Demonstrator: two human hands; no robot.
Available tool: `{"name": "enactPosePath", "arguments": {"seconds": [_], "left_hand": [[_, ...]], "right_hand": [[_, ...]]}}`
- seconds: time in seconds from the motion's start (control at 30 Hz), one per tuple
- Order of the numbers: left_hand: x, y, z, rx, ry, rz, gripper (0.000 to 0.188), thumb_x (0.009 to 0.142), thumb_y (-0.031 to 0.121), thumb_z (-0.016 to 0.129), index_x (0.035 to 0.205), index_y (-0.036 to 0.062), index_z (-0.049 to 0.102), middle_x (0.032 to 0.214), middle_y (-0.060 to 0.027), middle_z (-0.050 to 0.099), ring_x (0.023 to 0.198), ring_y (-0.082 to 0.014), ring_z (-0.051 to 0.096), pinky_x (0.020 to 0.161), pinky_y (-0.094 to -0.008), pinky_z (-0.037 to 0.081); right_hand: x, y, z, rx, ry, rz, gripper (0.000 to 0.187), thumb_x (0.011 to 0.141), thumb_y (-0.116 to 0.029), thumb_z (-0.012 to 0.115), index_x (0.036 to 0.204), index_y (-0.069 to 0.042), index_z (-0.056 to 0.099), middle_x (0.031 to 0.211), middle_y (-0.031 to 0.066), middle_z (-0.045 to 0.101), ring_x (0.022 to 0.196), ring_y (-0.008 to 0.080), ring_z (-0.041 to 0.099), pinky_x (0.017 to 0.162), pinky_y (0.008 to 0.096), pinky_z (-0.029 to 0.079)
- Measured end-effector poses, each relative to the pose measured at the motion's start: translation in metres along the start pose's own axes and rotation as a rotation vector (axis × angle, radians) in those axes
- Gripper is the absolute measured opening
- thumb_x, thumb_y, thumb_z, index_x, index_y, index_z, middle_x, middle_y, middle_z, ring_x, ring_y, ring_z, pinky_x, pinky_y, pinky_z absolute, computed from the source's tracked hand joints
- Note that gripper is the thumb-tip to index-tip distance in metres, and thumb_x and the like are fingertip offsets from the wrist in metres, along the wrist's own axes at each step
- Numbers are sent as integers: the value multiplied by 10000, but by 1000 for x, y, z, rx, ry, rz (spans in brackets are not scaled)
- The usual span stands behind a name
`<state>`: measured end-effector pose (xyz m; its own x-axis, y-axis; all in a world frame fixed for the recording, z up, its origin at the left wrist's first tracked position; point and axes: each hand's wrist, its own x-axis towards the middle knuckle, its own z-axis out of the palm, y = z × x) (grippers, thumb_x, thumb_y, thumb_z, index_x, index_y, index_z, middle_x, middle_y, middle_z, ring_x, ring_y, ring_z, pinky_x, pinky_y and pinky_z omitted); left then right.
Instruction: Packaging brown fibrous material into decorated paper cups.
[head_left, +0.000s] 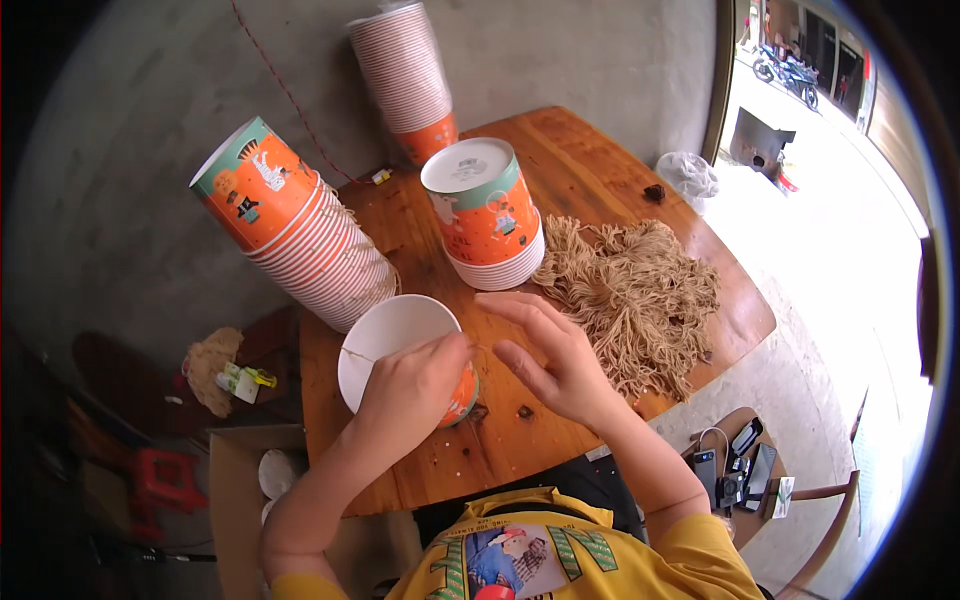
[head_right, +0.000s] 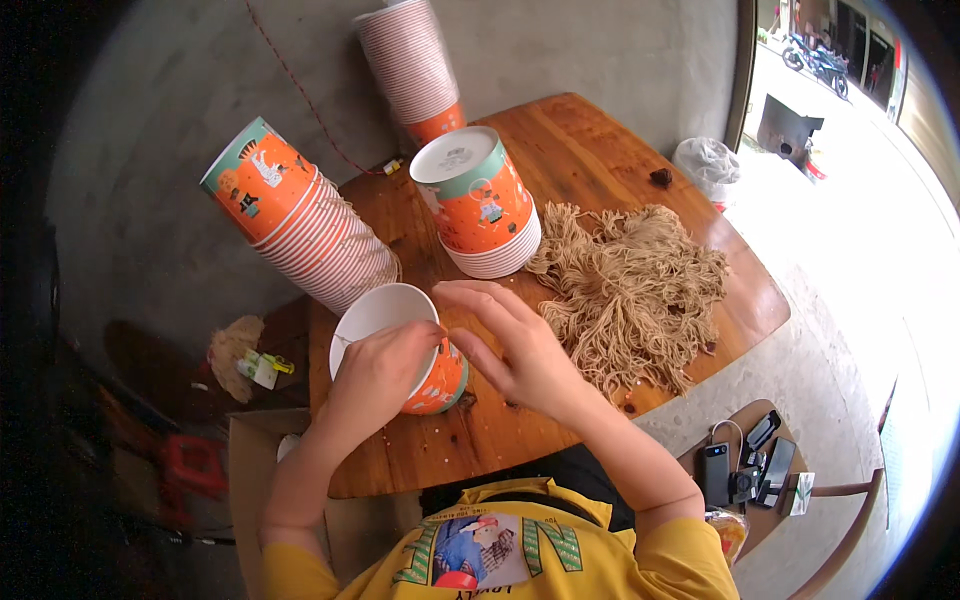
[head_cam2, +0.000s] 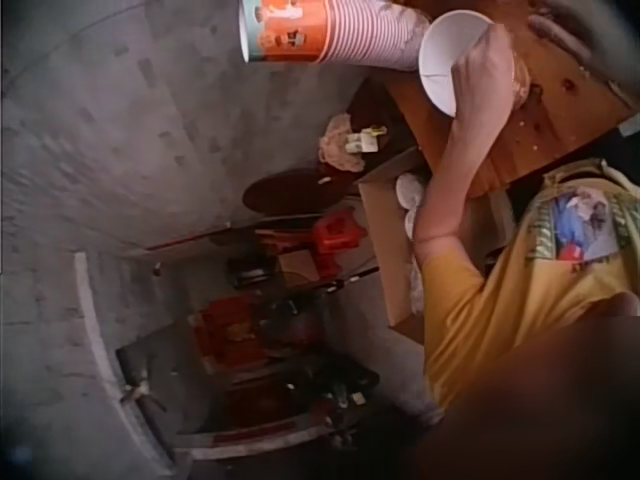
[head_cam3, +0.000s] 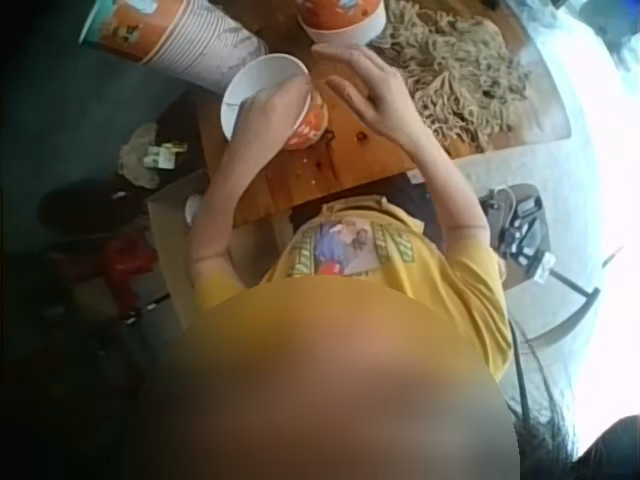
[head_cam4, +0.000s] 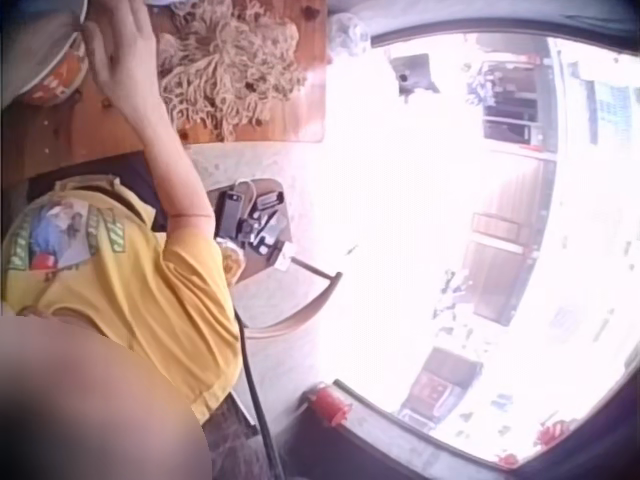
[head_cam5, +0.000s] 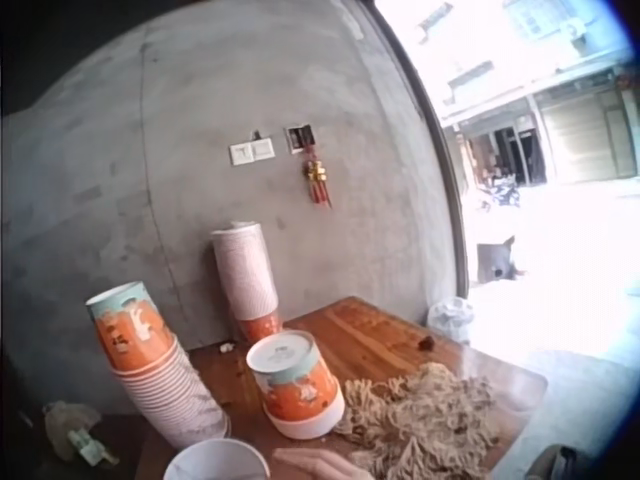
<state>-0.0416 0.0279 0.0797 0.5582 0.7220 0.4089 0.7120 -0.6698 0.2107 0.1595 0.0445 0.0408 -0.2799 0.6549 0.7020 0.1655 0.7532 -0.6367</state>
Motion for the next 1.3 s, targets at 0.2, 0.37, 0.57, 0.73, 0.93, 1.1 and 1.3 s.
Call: {"name": "enactPosePath", "arguments": {"seconds": [0.2, 0.37, 0.57, 0.73, 0.93, 1.1, 1.3], "left_hand": [[17, 5, 3, 156, -41, 82, 129, 855, 53, 588, 921, 49, 477, 717, -115, 560, 693, -298, 615, 579, -419, 485], [10, 3, 0, 168, -33, 82, 124, 875, 78, 598, 894, 51, 478, 718, -120, 560, 687, -295, 615, 581, -413, 487], [-11, -3, 0, -33, -63, -121, 164, 896, 101, 643, 931, 38, 495, 779, -124, 605, 729, -295, 639, 615, -378, 509], [-29, 0, 12, -370, -88, -443, 187, 904, 110, 654, 1012, 26, 526, 842, -103, 644, 744, -234, 656, 657, -325, 524], [-31, 1, 14, -513, -170, -597, 279, 898, 105, 663, 1148, 21, 568, 908, -87, 663, 769, -147, 641, 707, -291, 531], [-40, -10, 8, -598, -143, -589, 355, 892, 69, 640, 1234, 24, 562, 942, -67, 663, 809, -111, 620, 734, -269, 525], [-44, -14, 2, -662, -146, -646, 370, 882, 37, 618, 1247, 14, 561, 943, -48, 645, 803, -89, 601, 751, -253, 516]], "right_hand": [[-5, 4, 15, 415, -18, 333, 290, 966, -110, 576, 1232, 2, 547, 1095, 155, 593, 909, 226, 646, 816, 351, 527], [-12, 16, 16, 309, -36, 312, 208, 948, -144, 619, 1101, -3, 637, 924, 113, 633, 746, 160, 611, 647, 308, 503], [-15, 6, 14, 263, -120, 457, 101, 926, -118, 653, 915, -27, 696, 712, -7, 560, 617, 38, 470, 521, 233, 394], [-34, 15, 32, 244, 81, 409, 61, 866, -63, 654, 875, -16, 617, 689, 14, 544, 577, 47, 451, 514, 229, 387], [-46, 17, 54, 90, 102, 348, 90, 844, -66, 682, 883, -18, 618, 729, 68, 623, 565, 102, 528, 527, 255, 444], [-45, 15, 60, 8, 134, 333, 110, 841, -98, 711, 912, -35, 656, 739, 85, 656, 565, 124, 593, 528, 274, 479], [-40, 10, 66, -84, 137, 289, 96, 848, -148, 708, 919, -87, 686, 674, 88, 656, 526, 163, 614, 506, 288, 492]]}}
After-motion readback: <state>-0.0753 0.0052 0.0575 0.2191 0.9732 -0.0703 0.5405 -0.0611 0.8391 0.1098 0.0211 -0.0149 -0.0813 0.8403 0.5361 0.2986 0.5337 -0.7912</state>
